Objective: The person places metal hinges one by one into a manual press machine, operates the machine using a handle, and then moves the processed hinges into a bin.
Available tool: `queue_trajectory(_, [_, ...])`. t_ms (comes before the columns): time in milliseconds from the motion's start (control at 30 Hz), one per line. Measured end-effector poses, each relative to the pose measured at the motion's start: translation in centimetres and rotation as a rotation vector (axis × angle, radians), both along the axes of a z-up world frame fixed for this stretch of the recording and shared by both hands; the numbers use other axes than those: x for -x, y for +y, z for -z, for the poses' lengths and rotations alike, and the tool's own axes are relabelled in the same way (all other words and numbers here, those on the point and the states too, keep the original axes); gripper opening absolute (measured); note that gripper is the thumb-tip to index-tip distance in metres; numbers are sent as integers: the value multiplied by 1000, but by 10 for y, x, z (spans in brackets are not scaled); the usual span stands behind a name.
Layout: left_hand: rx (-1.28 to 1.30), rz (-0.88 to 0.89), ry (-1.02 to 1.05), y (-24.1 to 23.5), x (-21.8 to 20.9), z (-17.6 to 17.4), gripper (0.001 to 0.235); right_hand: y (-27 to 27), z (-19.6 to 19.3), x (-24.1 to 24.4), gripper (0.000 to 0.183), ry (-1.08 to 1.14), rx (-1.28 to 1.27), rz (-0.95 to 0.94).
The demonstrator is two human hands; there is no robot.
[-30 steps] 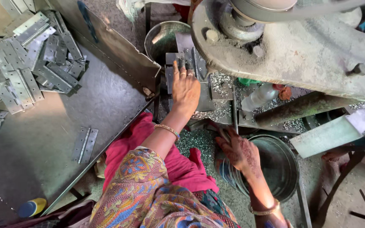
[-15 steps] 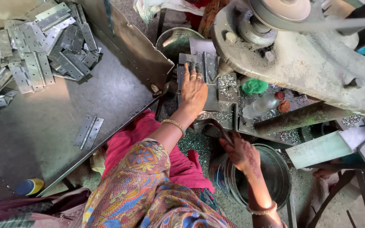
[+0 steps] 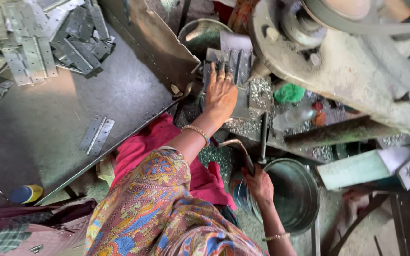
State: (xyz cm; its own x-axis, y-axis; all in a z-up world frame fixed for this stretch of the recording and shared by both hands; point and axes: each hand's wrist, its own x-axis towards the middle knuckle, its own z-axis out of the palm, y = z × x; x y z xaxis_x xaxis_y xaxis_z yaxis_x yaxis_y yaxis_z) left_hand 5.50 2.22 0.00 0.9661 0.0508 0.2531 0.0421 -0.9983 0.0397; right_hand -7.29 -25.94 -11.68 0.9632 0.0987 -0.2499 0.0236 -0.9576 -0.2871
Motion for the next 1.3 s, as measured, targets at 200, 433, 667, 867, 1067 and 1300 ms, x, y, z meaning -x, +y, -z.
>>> queue_trajectory(200, [500, 31, -438, 61, 71, 17, 42, 11, -78, -3, 53, -58, 121, -32])
queue_trajectory(433, [343, -650, -307, 177, 218, 117, 53, 63, -154, -13, 39, -635, 152, -206])
queue_trajectory(667, [306, -950, 10, 222, 247, 174, 88, 82, -169, -30, 33, -771, 292, -222])
queue_trajectory(867, [359, -939, 108, 249, 225, 167, 89, 76, -162, -28, 30, -849, 288, -284])
queue_trajectory(1067, [317, -908, 161, 257, 223, 156, 73, 76, -159, -30, 32, -824, 344, -248])
queue_trajectory(1300, [359, -862, 104, 246, 228, 159, 49, 68, -154, -35, 39, -877, 314, -328])
